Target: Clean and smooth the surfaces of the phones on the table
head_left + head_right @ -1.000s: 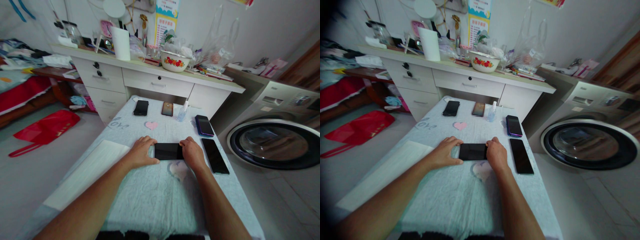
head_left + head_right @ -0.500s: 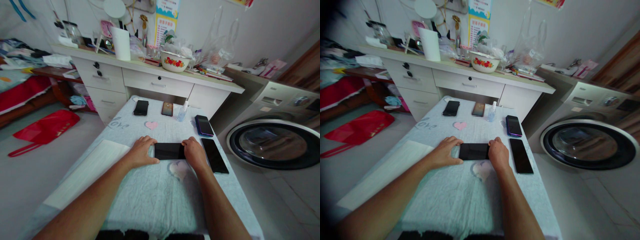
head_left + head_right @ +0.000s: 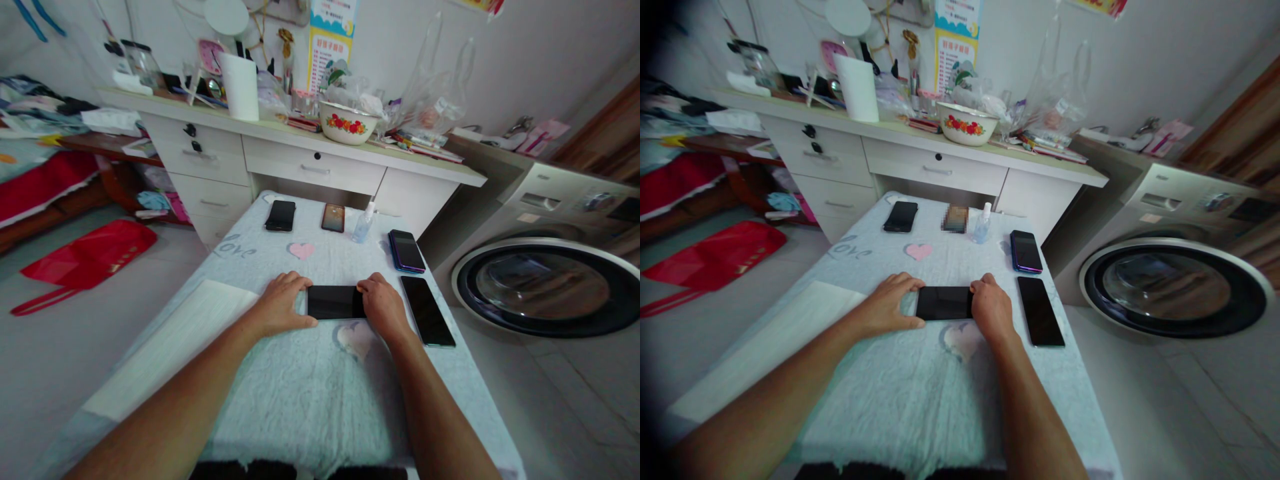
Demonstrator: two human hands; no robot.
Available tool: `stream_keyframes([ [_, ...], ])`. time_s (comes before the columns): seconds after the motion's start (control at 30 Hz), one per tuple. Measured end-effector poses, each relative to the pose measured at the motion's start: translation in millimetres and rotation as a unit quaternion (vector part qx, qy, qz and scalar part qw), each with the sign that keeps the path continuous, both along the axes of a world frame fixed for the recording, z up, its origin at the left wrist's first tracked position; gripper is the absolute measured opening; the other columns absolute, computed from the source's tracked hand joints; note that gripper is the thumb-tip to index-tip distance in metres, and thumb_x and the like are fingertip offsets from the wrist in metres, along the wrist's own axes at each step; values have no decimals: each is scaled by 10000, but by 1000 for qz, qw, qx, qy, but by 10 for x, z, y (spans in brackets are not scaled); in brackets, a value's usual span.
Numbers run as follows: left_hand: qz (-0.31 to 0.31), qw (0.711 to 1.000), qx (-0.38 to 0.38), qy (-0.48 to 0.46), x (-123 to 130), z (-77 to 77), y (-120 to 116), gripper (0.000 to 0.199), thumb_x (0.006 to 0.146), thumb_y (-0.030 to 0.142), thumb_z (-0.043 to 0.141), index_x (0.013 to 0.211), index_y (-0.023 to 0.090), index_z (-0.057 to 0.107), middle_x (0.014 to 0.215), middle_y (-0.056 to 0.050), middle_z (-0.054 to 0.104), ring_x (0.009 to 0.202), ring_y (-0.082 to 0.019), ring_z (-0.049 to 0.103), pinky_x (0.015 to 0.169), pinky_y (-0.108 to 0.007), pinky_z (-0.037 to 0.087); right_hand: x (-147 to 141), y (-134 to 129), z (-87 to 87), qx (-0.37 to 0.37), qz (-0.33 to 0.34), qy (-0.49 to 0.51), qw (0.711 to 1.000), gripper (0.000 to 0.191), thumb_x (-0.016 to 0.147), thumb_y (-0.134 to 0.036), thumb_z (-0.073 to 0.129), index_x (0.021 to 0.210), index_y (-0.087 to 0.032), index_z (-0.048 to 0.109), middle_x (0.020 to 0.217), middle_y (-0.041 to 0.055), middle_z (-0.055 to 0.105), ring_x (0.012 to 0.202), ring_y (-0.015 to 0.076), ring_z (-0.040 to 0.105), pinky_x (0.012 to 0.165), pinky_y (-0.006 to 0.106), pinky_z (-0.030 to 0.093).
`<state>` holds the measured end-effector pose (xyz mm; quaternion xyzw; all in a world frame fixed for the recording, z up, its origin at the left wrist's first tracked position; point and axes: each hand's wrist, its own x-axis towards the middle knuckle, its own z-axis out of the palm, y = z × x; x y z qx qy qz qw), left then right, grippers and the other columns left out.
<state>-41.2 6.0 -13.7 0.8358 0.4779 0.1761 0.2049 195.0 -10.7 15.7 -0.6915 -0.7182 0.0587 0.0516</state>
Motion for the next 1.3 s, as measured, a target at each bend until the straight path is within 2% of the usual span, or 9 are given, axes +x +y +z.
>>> stream_keyframes([
  [0.13,3,1000,0,-3,-5,-3,1,665,581,508,756,1143,212,559,1089,-72,571,1046,-282,515,897,-391,412,-9,-1,-23,8,21,11,1000,321,972,-240,379,1035,-238,694,1066,61,614,880,155,587,768,234,364],
  [0.3,0,1000,0,-4,-3,-3,-2,656,587,519,750,1136,215,559,1091,-70,574,1048,-278,518,899,-388,412,32,9,-21,7,-9,3,1000,325,958,-223,385,1025,-239,702,1072,68,617,876,164,593,763,245,366],
  [0.57,13,1000,-5,-16,15,48,-16,620,574,427,757,1116,197,564,1056,-67,580,1011,-262,531,886,-379,429,57,3,12,10,-37,-6,999,326,942,-198,392,1019,-225,707,1052,79,615,889,170,593,773,253,361],
  [1.07,21,1000,-21,-6,-14,70,-15,618,579,401,742,1122,166,561,1074,-83,572,1032,-270,523,916,-385,427,72,-4,40,-2,-71,-22,997,327,951,-212,388,1025,-234,706,1048,74,606,854,160,597,679,251,349],
  [1.17,18,1000,-20,-6,-17,62,-9,624,583,402,742,1130,161,562,1085,-88,572,1042,-274,520,917,-386,426,70,5,28,-2,-68,-18,998,331,947,-200,387,1024,-224,708,1049,77,609,855,160,593,694,249,353],
  [1.3,13,1000,-20,-5,-21,56,-5,622,588,413,742,1130,169,558,1080,-84,573,1039,-270,520,913,-386,425,51,18,-24,10,-28,8,1000,323,950,-203,392,1028,-212,705,1058,74,614,881,156,585,752,238,363],
])
